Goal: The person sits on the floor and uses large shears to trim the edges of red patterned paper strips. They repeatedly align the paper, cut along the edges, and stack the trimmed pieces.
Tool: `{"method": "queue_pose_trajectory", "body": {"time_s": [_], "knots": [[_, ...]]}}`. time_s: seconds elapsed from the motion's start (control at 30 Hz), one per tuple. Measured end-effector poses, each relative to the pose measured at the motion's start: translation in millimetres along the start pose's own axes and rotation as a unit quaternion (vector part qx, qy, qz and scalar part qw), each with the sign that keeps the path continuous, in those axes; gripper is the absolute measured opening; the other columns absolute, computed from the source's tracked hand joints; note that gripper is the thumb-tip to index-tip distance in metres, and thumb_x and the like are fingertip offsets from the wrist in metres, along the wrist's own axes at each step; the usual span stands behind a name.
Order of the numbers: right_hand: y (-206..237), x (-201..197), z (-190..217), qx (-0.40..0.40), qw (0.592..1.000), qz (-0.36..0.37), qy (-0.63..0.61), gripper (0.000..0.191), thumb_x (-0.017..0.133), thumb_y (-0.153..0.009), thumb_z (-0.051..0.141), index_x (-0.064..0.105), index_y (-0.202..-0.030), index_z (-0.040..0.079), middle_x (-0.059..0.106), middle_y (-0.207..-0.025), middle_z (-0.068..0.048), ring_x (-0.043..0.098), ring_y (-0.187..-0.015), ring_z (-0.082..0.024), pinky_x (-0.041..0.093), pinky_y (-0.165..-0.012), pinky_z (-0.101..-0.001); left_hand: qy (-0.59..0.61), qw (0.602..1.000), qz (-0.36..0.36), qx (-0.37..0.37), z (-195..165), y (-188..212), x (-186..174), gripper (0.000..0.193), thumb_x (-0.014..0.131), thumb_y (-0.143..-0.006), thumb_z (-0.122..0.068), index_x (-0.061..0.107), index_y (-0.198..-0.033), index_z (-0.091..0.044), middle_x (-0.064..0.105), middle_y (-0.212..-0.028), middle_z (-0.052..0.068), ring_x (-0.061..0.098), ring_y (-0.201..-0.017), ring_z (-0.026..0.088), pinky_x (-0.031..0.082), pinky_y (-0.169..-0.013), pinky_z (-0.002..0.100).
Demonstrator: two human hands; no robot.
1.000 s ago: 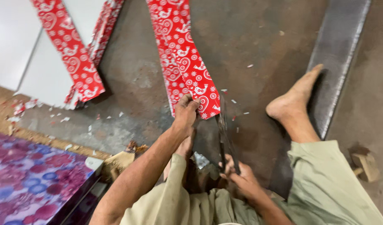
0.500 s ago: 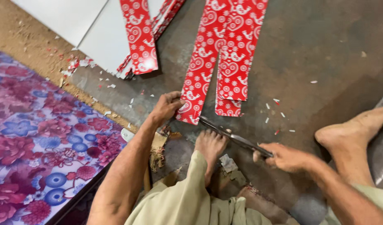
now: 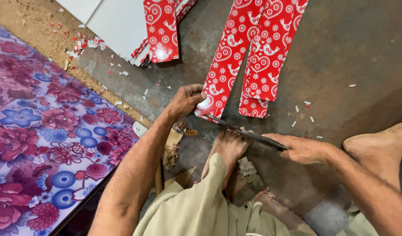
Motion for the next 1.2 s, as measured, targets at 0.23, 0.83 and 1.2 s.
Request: {"method": "queue_pose_trajectory", "body": {"time_s": [0.23, 0.83, 1.2], "knots": [[-4, 3, 4, 0.013, 1.0, 0.001, -0.018, 0.076, 0.058, -0.082, -0.001, 0.034, -0.153, 0.01, 0.047, -0.156, -0.009, 0.037, -0.148, -0.02, 0.024, -0.122, -0.0366, 0.028, 1.0, 0.007, -0.004, -3, 1, 2, 0.029, 0.068, -0.096, -0.007, 0.069, -0.124, 0.0, 0.075, -0.101, 0.001, 0.066, -0.083, 0.006, 0.055, -0.073, 0.023], [-4, -22, 19, 0.305, 0.934, -0.074, 0.172, 0.027, 0.057, -0.092, 0.029, 0.07, -0.113, 0.019, 0.075, -0.085, -0.02, 0.074, -0.084, -0.038, 0.054, -0.079, -0.0534, 0.044, 0.999, 0.007, -0.003, -3, 0, 4, 0.028, 0.065, -0.097, -0.004, 0.068, -0.124, 0.002, 0.076, -0.103, 0.004, 0.07, -0.085, 0.007, 0.06, -0.078, 0.025], [39, 70, -48, 0.271, 0.909, -0.315, -0.028, 0.042, 0.063, -0.096, 0.043, 0.082, -0.089, 0.006, 0.08, -0.075, -0.014, 0.074, -0.065, -0.025, 0.058, -0.067, -0.044, 0.117, 0.993, 0.016, -0.003, -19, -18, 49, 0.021, 0.067, -0.093, -0.001, 0.07, -0.113, 0.002, 0.078, -0.097, 0.006, 0.071, -0.081, 0.01, 0.059, -0.075, 0.024]]}}
Point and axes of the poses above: each hand's wrist, its own y-axis away from the middle knuckle, its own x-axis out of the palm, z = x × y, the point moved 8 cm from there along -y, towards the middle knuckle
